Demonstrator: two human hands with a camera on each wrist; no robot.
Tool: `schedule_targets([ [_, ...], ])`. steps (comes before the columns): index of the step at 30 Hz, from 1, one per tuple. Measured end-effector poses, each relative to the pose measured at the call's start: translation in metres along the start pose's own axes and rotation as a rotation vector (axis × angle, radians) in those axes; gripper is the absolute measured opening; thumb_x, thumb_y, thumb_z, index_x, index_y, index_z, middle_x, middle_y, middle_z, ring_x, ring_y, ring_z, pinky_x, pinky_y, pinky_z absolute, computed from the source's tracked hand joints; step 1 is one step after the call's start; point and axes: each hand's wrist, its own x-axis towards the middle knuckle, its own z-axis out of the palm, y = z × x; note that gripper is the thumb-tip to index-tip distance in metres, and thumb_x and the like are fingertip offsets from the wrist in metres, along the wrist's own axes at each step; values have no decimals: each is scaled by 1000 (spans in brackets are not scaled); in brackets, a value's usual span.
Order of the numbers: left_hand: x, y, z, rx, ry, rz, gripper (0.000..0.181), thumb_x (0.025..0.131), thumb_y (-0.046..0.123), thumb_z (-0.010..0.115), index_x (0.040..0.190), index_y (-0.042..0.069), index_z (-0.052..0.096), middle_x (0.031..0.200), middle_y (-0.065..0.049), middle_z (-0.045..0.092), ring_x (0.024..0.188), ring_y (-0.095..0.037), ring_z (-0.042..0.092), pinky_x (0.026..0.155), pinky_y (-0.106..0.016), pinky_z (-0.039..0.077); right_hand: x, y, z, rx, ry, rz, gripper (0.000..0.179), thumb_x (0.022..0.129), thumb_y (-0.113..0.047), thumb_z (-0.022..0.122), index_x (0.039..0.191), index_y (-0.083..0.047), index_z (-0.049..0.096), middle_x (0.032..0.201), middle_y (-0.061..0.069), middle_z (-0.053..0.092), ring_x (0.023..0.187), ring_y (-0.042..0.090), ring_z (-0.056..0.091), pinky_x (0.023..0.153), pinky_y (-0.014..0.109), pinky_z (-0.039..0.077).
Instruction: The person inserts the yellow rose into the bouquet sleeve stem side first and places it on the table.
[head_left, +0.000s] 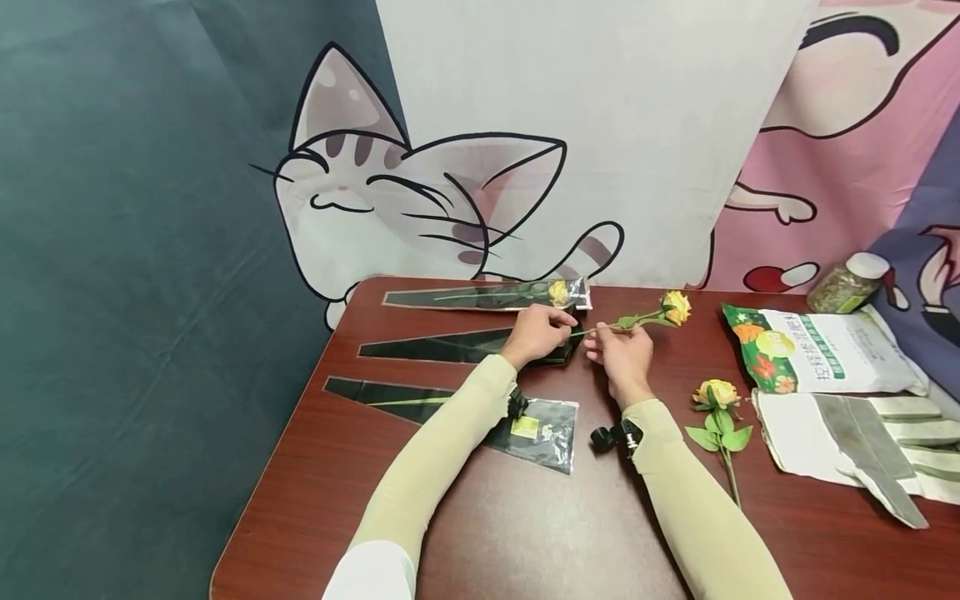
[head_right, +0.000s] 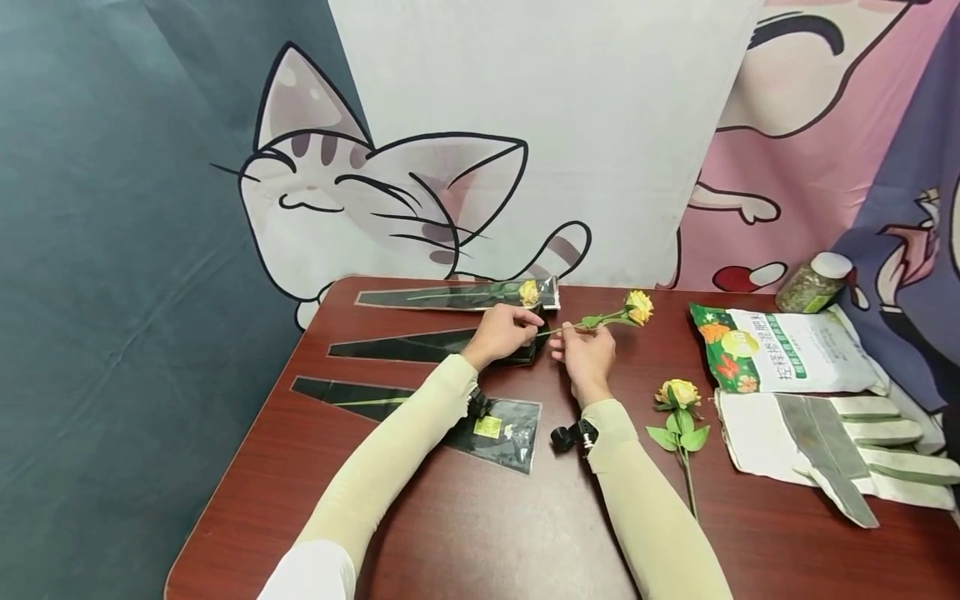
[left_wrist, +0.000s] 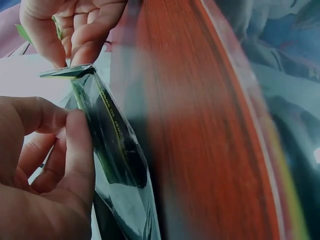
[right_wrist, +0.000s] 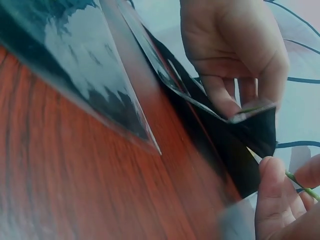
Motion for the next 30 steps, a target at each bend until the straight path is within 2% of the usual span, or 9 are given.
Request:
schedule_targets([
  [3, 1, 2, 1, -27, 1, 3, 19, 99, 16, 69, 110, 20, 84, 88, 9, 77, 68, -5, 69, 61, -21, 49, 0, 0, 2, -2, -6, 3, 15, 104, -14, 68, 111, -8, 56, 78, -5, 77, 69, 11, 77, 61, 25, 64],
  [6, 2, 4, 2, -49, -3, 0, 20, 99, 16, 68, 112, 20, 84, 89, 6, 78, 67, -6, 70, 58, -22, 48, -1, 1, 4, 5, -12, 4, 14, 103, -13, 69, 109, -9, 56, 78, -5, 77, 70, 11, 77, 61, 25, 63],
  [11, 1, 4, 1, -53, -3, -26, 20, 100, 17, 69, 113, 22, 84, 98, 3, 80, 69, -3, 72, 58, -21, 51, -2, 2, 6, 6, -18, -16, 16, 106, -19, 66, 113, -8, 56, 80, -5, 77, 74, 15, 79, 62, 27, 64],
  [16, 2, 3, -1, -67, 9, -43, 20, 100, 15, 70, 113, 19, 84, 101, 0, 81, 70, -3, 73, 59, -22, 54, -3, 1, 5, 5, -14, -49, 29, 110, -27, 59, 121, -1, 61, 86, -3, 78, 77, 17, 80, 61, 27, 64],
  [22, 3, 1, -1, -71, 16, -45, 20, 97, 13, 70, 111, 18, 84, 93, 2, 81, 67, -3, 73, 65, -18, 56, -3, -3, 0, 118, 8, -84, 32, 109, -31, 61, 116, -1, 67, 96, 5, 76, 75, 11, 77, 56, 21, 59],
  [26, 4, 0, -1, -70, 33, -41, 20, 96, 13, 70, 110, 18, 85, 90, 2, 81, 66, -3, 73, 61, -18, 53, -2, -4, -3, 155, -6, -105, 28, 111, -35, 55, 118, -8, 60, 97, 7, 78, 75, 13, 79, 53, 21, 58],
  [30, 5, 0, 0, -74, 23, -39, 20, 97, 13, 70, 111, 18, 84, 91, 3, 80, 67, -3, 73, 59, -19, 51, -1, -5, -6, 125, 48, -133, 21, 110, -36, 57, 117, -16, 55, 95, 4, 78, 72, 12, 78, 46, 21, 55],
])
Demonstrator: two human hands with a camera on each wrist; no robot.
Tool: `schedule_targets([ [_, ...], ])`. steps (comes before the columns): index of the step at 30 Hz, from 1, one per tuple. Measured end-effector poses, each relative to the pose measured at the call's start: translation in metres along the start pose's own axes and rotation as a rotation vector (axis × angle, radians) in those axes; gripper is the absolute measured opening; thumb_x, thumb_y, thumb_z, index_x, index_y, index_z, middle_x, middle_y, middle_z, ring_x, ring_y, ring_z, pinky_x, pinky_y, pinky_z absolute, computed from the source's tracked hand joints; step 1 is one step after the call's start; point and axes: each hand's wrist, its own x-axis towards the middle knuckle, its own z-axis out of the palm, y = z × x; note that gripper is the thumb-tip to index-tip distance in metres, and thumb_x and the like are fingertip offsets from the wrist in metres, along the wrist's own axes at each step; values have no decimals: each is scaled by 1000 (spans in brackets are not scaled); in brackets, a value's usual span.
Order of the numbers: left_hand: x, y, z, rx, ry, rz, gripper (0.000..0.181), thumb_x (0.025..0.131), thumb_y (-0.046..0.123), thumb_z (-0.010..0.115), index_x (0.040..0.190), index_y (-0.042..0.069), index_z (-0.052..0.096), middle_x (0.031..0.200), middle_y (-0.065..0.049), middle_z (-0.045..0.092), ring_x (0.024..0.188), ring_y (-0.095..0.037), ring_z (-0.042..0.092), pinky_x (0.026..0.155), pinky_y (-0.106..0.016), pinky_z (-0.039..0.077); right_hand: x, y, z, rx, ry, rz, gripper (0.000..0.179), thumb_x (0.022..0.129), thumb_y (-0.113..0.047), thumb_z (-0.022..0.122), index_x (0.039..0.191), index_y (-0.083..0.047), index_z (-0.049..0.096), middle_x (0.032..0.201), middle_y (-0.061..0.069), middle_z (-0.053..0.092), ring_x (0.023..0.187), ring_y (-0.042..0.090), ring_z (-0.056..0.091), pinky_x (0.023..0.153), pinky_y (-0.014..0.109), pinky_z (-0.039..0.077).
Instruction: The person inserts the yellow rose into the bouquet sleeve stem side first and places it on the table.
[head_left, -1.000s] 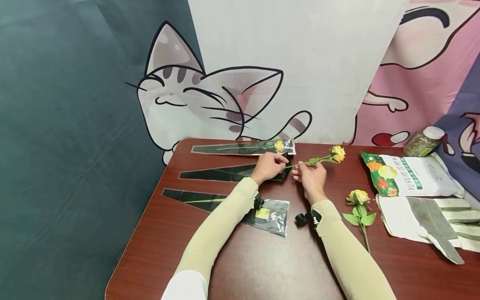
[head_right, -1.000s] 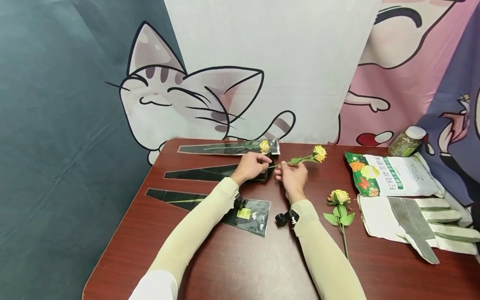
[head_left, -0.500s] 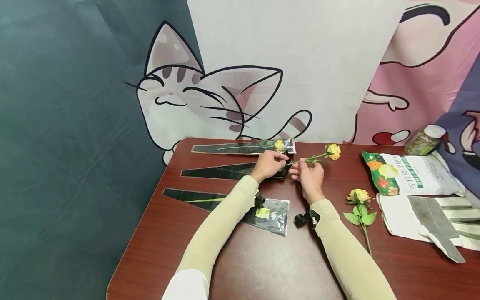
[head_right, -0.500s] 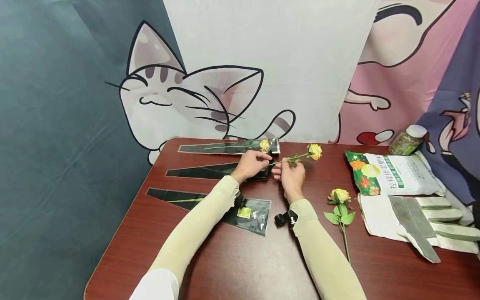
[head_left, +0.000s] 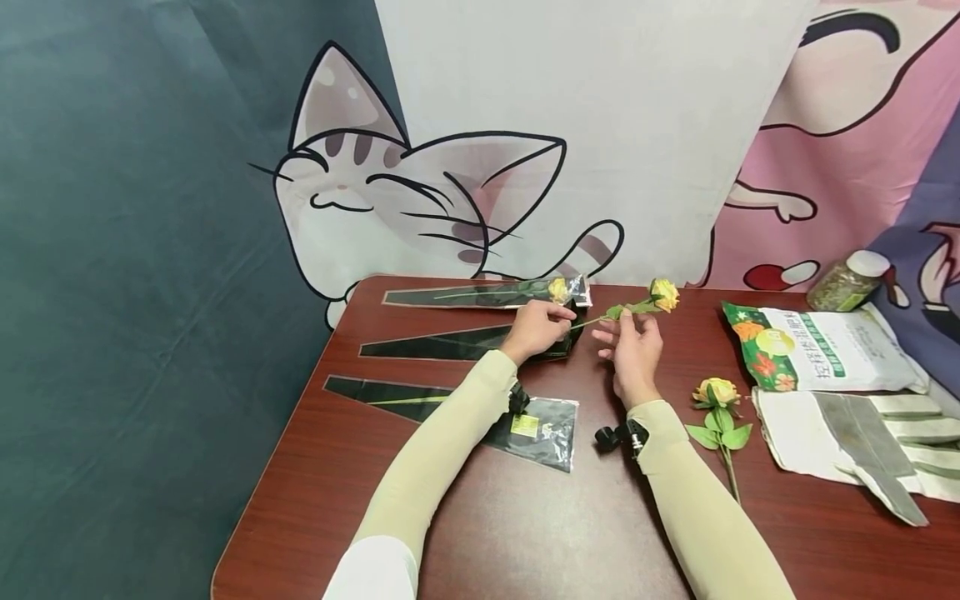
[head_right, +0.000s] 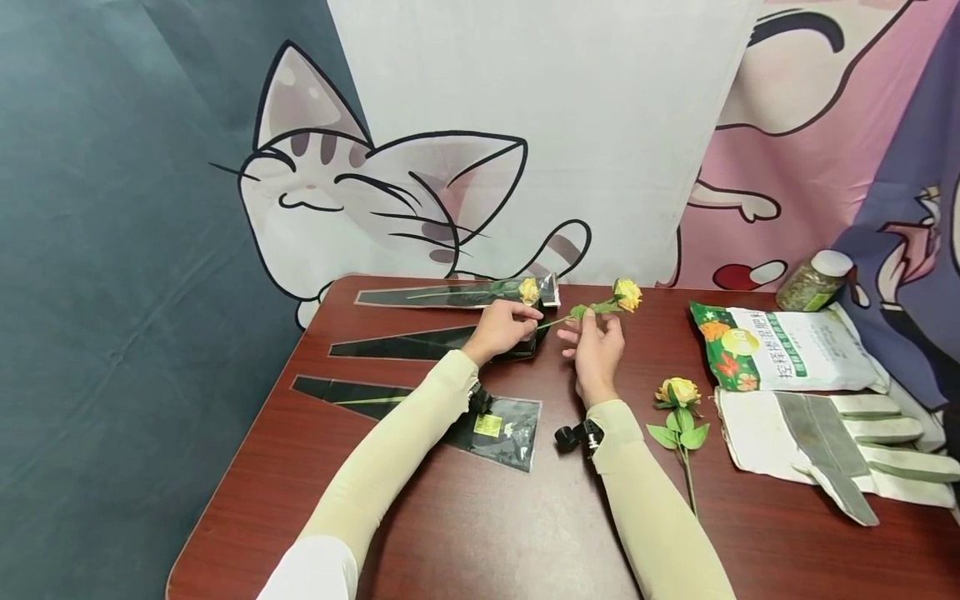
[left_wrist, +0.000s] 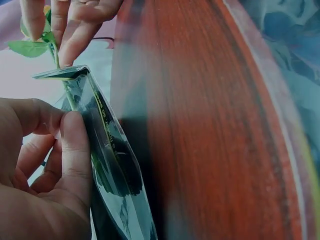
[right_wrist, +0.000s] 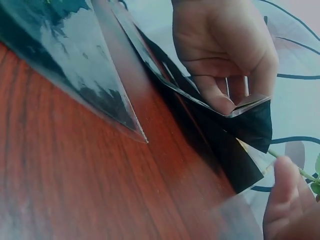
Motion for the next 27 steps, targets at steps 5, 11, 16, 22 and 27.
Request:
schedule_targets([
  [5, -1, -1, 2, 0, -17, -8, 20, 97, 12, 69, 110, 18, 84, 90, 3, 80, 68, -3, 73, 63, -18, 52, 2, 0, -4, 6, 96, -24, 18, 106, -29, 67, 108, -12, 62, 93, 7, 75, 65, 8, 74, 42, 17, 49],
  [11, -1, 0, 2, -3, -8, -1, 19, 97, 12, 70, 107, 18, 84, 88, 5, 80, 68, -3, 73, 63, -19, 53, 5, -4, -7, 35, 119, 7, 26, 107, -37, 64, 120, -15, 64, 99, 5, 72, 62, 12, 76, 38, 18, 46],
  [16, 0, 1, 1, 15, -9, 5, 19, 96, 12, 71, 108, 18, 85, 88, 4, 80, 68, -3, 73, 66, -17, 54, 7, -6, -8, 25, 161, 24, 25, 105, -35, 68, 118, -14, 71, 91, -2, 71, 61, 8, 72, 39, 19, 44],
  [22, -1, 2, -2, 20, -14, 7, 22, 96, 11, 68, 110, 17, 84, 90, 4, 80, 69, -3, 72, 68, -19, 54, 6, -6, -7, -5, 183, 19, 21, 102, -31, 73, 111, -13, 74, 92, 4, 72, 60, 6, 69, 42, 20, 46],
  [27, 0, 7, -1, 40, -15, 14, 24, 96, 12, 67, 113, 17, 84, 87, 7, 78, 69, -3, 71, 69, -20, 52, 4, -2, -3, -7, 173, 8, 19, 102, -30, 73, 108, -12, 73, 85, 0, 67, 59, 6, 68, 42, 19, 44],
])
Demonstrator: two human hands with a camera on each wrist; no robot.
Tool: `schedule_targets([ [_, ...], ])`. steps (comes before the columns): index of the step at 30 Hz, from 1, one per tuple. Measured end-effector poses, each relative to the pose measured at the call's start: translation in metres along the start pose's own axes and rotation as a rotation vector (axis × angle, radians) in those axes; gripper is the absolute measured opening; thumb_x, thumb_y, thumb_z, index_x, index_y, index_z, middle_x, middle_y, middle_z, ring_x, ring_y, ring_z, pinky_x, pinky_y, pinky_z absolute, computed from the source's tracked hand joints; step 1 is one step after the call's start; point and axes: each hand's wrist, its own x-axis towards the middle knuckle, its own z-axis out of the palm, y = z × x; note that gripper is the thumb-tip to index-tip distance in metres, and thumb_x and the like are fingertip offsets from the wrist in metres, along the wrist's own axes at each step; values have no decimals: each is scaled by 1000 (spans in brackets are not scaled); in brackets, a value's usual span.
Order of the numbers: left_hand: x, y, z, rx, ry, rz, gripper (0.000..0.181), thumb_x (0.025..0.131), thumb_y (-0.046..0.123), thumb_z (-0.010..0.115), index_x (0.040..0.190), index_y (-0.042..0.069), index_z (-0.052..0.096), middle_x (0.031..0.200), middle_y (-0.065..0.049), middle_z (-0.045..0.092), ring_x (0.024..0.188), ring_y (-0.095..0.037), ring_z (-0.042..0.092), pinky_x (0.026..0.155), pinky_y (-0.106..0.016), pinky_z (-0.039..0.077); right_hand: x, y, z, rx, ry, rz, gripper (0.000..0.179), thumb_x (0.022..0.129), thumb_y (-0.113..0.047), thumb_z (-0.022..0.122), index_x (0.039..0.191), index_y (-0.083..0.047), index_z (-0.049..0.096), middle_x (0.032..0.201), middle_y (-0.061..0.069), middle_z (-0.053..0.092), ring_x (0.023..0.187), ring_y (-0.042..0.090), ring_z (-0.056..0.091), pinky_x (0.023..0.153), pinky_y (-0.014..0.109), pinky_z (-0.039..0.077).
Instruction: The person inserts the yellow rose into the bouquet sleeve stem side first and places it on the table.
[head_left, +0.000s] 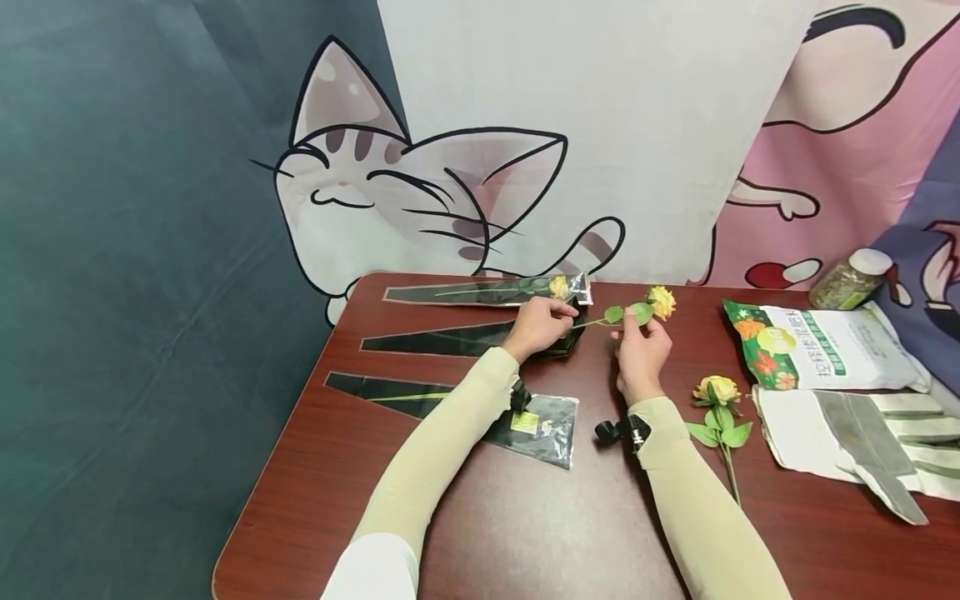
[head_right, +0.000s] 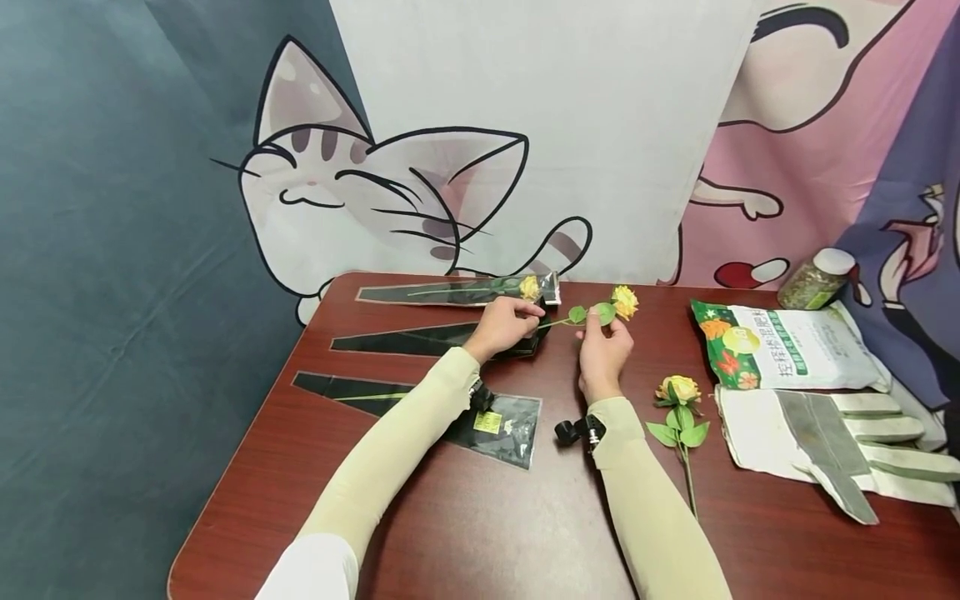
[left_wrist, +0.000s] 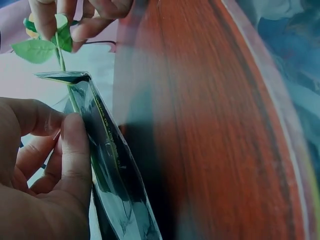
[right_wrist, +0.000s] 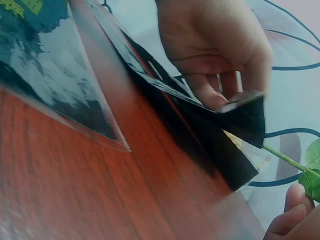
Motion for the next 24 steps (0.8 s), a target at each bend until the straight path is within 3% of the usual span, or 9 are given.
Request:
schedule_targets([
  [6, 2, 6, -1, 20, -3, 17, 25, 97, 15, 67, 116, 19, 83, 84, 7, 78, 68, -4, 69, 68, -20, 50, -3, 8, 8, -36, -25, -29, 15, 104, -26, 70, 102, -11, 72, 71, -4, 63, 58, 8, 66, 42, 19, 42],
  [16, 1, 11, -1, -3, -21, 22, 26, 98, 13, 66, 117, 20, 83, 82, 8, 77, 64, -6, 66, 58, -21, 43, -8, 15, 16, -160, -41, -38, 17, 104, -26, 68, 102, -9, 72, 85, -4, 59, 67, 12, 63, 62, 21, 53],
  [24, 4, 12, -1, 35, -21, 42, 26, 97, 15, 67, 117, 22, 83, 89, 10, 76, 65, -6, 58, 64, -19, 43, -10, 16, 19, -177, -80, -3, 25, 103, -27, 70, 108, -4, 74, 79, 1, 61, 65, 12, 63, 51, 19, 46],
])
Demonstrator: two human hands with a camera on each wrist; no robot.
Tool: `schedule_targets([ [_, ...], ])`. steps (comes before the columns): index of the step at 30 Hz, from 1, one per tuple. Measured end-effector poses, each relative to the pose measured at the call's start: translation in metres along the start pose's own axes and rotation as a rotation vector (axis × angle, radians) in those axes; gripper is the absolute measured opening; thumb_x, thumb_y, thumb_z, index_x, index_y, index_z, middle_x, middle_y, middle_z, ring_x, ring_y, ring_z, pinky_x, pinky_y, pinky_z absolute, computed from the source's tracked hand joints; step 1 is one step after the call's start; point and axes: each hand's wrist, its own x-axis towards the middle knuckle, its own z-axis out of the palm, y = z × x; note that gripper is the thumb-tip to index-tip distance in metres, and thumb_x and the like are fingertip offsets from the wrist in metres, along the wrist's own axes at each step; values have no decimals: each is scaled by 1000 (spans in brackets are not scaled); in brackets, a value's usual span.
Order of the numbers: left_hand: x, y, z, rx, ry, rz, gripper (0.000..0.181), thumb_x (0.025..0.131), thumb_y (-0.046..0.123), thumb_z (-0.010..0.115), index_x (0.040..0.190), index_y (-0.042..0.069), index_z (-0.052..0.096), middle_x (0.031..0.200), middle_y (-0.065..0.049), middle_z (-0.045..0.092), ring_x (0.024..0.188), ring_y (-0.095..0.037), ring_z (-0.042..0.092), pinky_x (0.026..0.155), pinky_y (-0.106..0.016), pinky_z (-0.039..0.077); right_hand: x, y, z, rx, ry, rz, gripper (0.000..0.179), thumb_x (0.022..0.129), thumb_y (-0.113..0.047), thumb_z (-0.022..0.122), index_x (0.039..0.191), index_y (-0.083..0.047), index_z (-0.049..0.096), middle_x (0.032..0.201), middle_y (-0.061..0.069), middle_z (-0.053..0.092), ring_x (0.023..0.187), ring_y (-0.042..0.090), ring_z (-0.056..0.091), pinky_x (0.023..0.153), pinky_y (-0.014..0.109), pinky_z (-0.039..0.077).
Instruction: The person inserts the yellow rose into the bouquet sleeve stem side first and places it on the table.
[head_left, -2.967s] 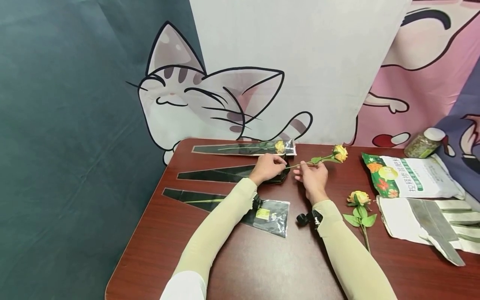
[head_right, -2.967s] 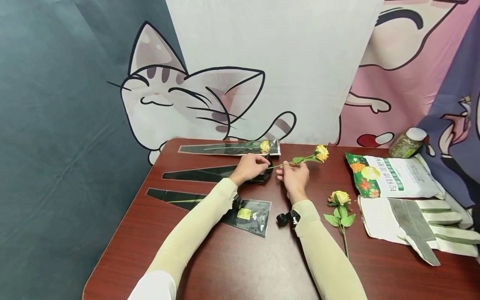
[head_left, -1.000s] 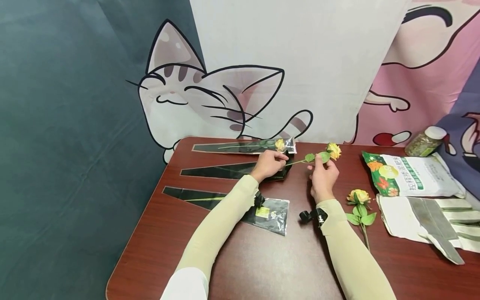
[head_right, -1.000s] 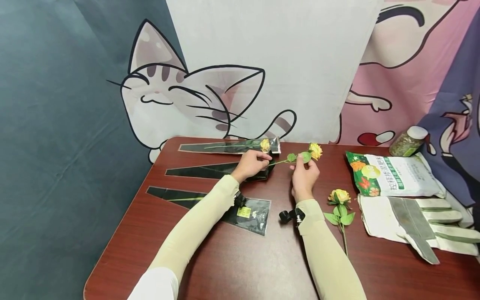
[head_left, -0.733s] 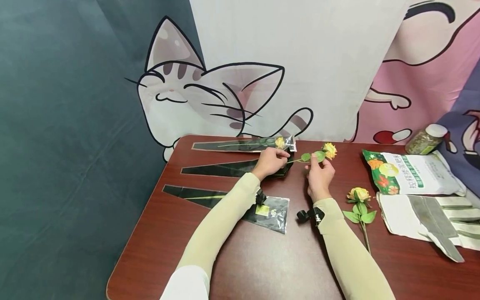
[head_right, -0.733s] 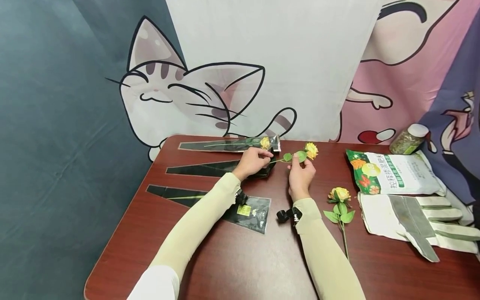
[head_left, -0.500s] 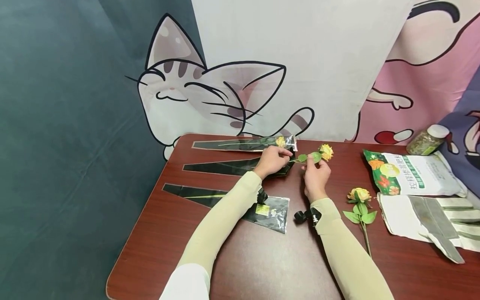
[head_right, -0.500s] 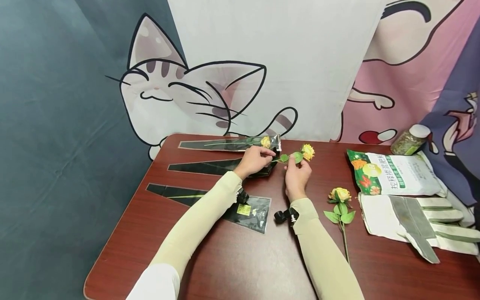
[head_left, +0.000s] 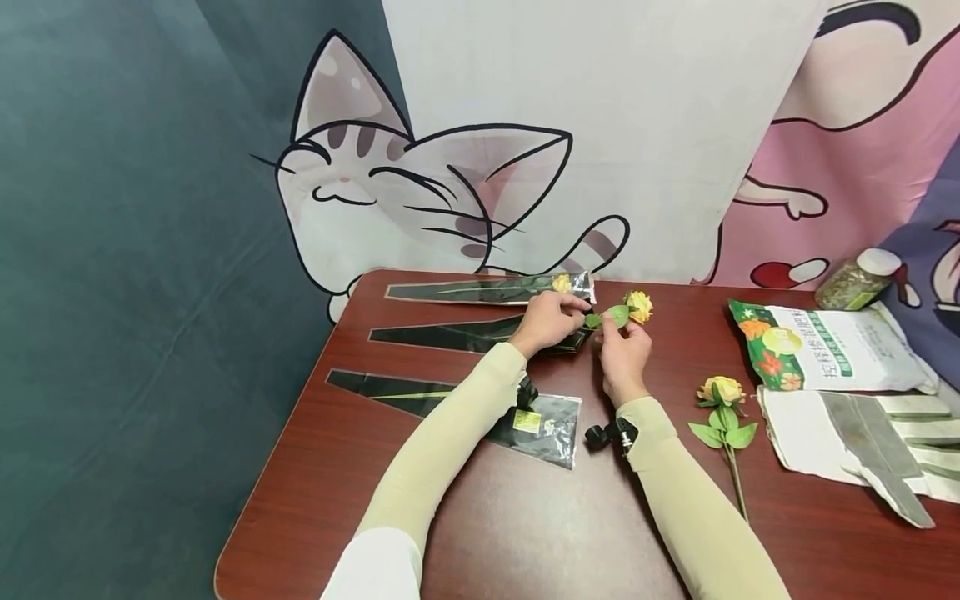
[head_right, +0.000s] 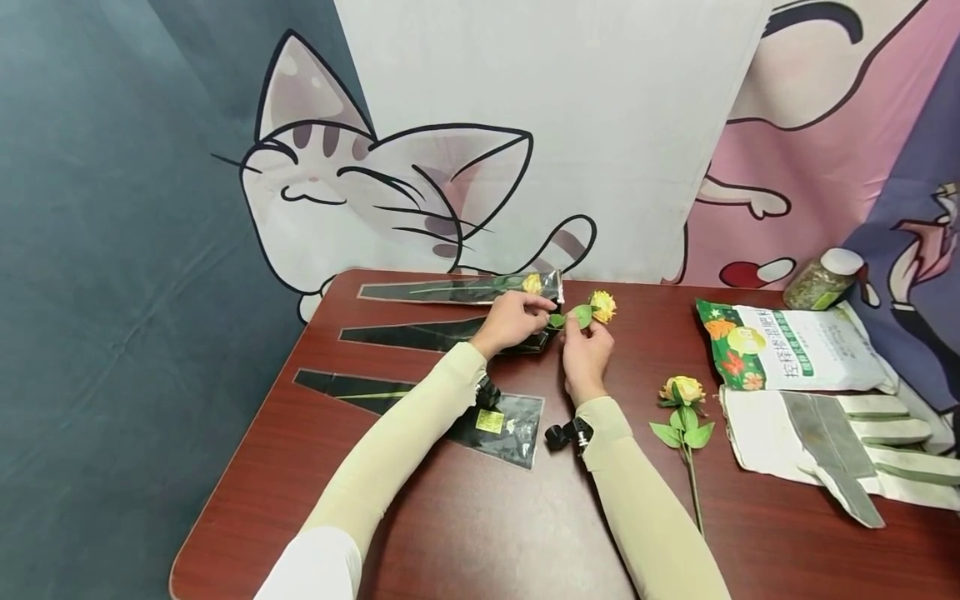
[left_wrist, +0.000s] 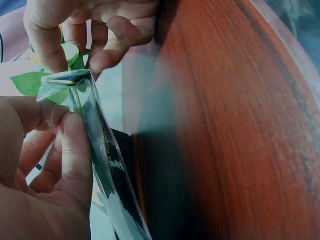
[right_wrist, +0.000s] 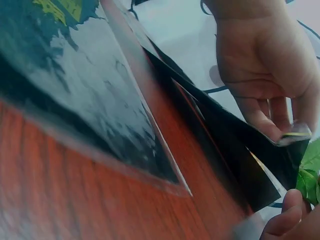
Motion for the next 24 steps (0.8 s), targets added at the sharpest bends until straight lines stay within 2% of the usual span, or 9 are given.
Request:
schedule_targets([
  [5, 0, 2, 0, 24, 23, 10, 26, 95, 15, 69, 115, 23, 83, 84, 11, 76, 65, -5, 60, 66, -18, 44, -2, 1, 2, -7, -33, 10, 25, 103, -26, 70, 110, -2, 74, 71, -1, 62, 63, 13, 63, 51, 19, 47],
  [10, 1, 2, 1, 12, 41, 31, 26, 95, 16, 69, 115, 24, 84, 82, 12, 76, 64, -2, 63, 66, -17, 46, -4, 1, 3, 21, -56, 34, 16, 101, -23, 71, 103, -7, 74, 66, -7, 56, 58, 9, 56, 50, 19, 46],
  [13, 1, 2, 2, -37, 30, 18, 26, 97, 15, 68, 117, 23, 83, 81, 10, 77, 63, -4, 65, 63, -19, 46, -5, -1, 3, 96, -69, 57, 14, 101, -21, 72, 105, -8, 75, 66, -9, 59, 56, 7, 54, 48, 18, 45],
  [16, 0, 2, 1, -66, 25, 2, 26, 98, 15, 68, 118, 22, 83, 83, 10, 77, 64, -4, 66, 61, -19, 47, -6, -2, 3, 211, -92, 79, 20, 103, -21, 71, 115, -6, 75, 72, -9, 65, 55, 5, 54, 45, 18, 42],
  [19, 0, 2, 0, -77, 30, -2, 25, 97, 14, 69, 117, 21, 83, 84, 10, 77, 66, -3, 68, 63, -18, 50, -5, -2, 1, 334, -127, 97, 24, 105, -20, 68, 125, -5, 70, 75, -5, 66, 54, 7, 54, 41, 18, 37],
  [24, -1, 0, -3, -89, 37, -1, 26, 96, 12, 69, 116, 18, 83, 85, 8, 77, 67, -5, 70, 63, -20, 50, -4, -2, -4, 484, -193, 99, 20, 110, -30, 60, 120, -14, 54, 72, 0, 68, 49, 12, 59, 39, 19, 32],
])
